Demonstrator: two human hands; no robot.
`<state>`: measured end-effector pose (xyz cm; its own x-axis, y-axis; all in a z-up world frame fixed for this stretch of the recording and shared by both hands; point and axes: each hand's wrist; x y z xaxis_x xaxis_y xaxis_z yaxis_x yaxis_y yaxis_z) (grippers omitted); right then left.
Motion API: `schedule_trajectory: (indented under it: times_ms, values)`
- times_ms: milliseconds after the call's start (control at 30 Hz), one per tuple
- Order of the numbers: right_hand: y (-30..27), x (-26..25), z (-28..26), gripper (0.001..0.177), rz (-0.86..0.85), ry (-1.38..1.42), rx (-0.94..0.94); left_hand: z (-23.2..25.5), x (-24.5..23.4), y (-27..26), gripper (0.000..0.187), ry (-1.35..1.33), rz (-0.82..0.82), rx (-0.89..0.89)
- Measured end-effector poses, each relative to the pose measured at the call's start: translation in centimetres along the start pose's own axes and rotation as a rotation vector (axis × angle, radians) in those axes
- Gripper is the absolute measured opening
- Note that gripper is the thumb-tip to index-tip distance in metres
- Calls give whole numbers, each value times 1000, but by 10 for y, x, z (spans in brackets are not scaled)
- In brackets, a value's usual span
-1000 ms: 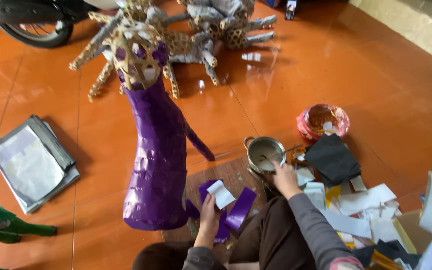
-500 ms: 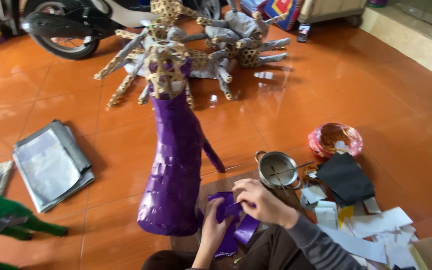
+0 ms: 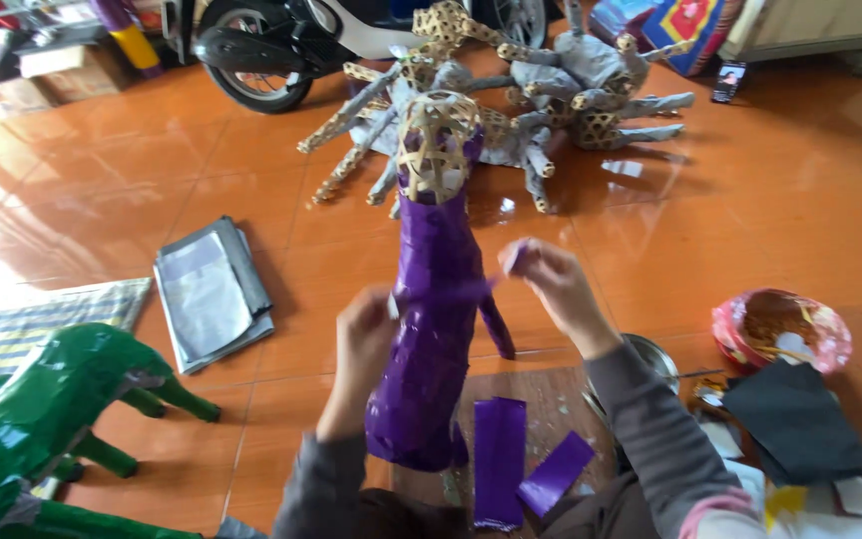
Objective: Applying purple paper strips to a horse-shaped sculpture to cover its surface.
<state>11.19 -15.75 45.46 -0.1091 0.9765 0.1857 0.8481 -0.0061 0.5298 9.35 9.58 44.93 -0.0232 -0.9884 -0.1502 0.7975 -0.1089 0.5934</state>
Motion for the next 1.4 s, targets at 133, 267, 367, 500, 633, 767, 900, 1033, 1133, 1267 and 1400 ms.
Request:
schedule_trajectory:
  times_ms: [133, 267, 367, 500, 633, 767, 900, 1033, 1133, 1267, 1400]
  values:
    - [61, 12, 36, 8, 122, 114, 17, -45, -7, 84, 16, -123, 81, -12]
    - [91, 21, 58, 12, 125, 10, -17, -82, -3, 126, 15, -481, 113, -156]
    - [99, 16, 86, 13, 112, -80, -11, -104, 9, 143, 16, -511, 116, -170]
    - [97, 25, 92, 12, 147, -48, -3, -118, 29, 153, 15, -607, 144, -195]
    - [99, 31, 101, 12, 178, 1, 21, -115, 41, 155, 16, -616, 178, -188]
    - [100, 34, 105, 11, 199, 50, 18, -121, 43, 161, 16, -558, 218, -225]
    - [103, 35, 109, 13, 207, 53, 36, -125, 43, 165, 17, -506, 253, -286]
    - [102, 37, 104, 11, 184, 39, 62, -135, 42, 168, 13, -456, 260, -319]
    - [99, 42, 98, 15, 173, -7, 81, -134, 43, 167, 12, -484, 243, -330]
    - [99, 42, 101, 22, 104, -141, 119, -120, 46, 165, 16, -494, 224, -311]
    - [95, 38, 103, 21, 148, -286, 75, -115, 41, 162, 31, -366, 144, -315]
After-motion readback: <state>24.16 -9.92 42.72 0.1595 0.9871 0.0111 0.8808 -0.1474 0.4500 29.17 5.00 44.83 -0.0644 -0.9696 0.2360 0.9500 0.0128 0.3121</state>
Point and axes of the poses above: each hand's wrist, its own y-axis towards the middle knuckle, its own x-axis out of the palm, z = x × y, and after that the axes turned 5 degrees about -z, right-handed
